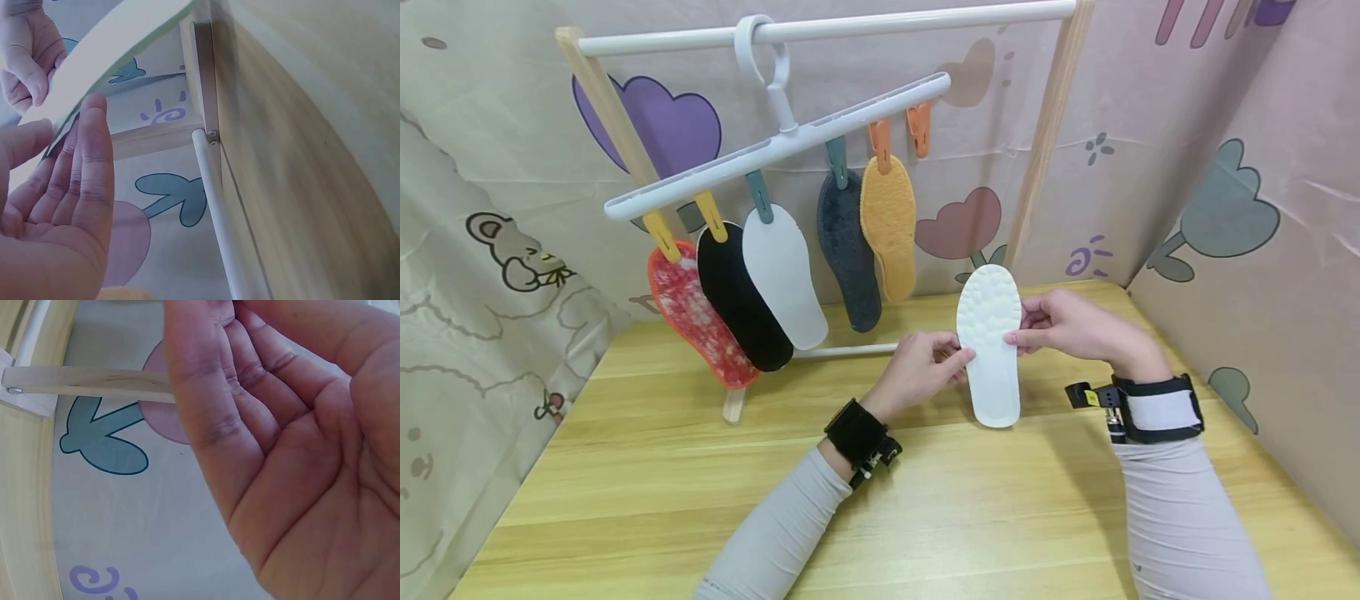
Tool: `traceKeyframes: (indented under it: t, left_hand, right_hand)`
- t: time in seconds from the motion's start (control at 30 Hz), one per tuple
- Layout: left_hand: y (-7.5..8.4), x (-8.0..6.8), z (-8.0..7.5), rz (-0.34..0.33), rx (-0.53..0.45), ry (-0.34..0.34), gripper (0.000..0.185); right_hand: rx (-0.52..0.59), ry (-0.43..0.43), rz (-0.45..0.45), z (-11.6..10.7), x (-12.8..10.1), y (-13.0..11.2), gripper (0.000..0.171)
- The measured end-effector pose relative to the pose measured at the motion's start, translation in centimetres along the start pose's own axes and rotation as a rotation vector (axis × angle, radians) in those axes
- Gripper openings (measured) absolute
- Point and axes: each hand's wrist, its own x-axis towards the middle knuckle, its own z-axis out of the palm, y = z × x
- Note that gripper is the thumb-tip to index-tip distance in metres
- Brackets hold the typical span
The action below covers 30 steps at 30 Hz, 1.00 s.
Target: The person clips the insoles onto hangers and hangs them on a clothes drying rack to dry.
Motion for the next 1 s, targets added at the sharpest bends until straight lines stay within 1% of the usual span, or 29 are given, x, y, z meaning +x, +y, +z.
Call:
traceKeyframes:
  t: [0.27,0.47,0.67,0.73,1.0]
  left_hand:
    - [-0.2,0.4,-0.3,0.021,-0.008,0.029,0.017]
    - [-0.2,0.5,-0.7,0.028,-0.007,0.054,0.017]
    - [0.0,0.6,-1.5,0.038,0.028,0.083,0.017]
    - [0.0,0.6,-1.7,0.041,0.043,0.09,0.017]
    - [0.0,0.7,-2.9,0.053,0.016,0.123,0.017]
  right_hand:
    - [-0.009,0.03,-0.03,0.2,0.6,0.7,0.02]
    - [-0.016,0.066,-0.043,0.2,1.1,0.5,0.017]
    - [-0.012,0.103,-0.057,0.3,1.3,0.1,0.016]
    - [-0.005,0.111,-0.056,0.4,1.4,0.0,0.016]
    - [0.07,0.152,-0.087,1.1,2.3,-0.3,0.02]
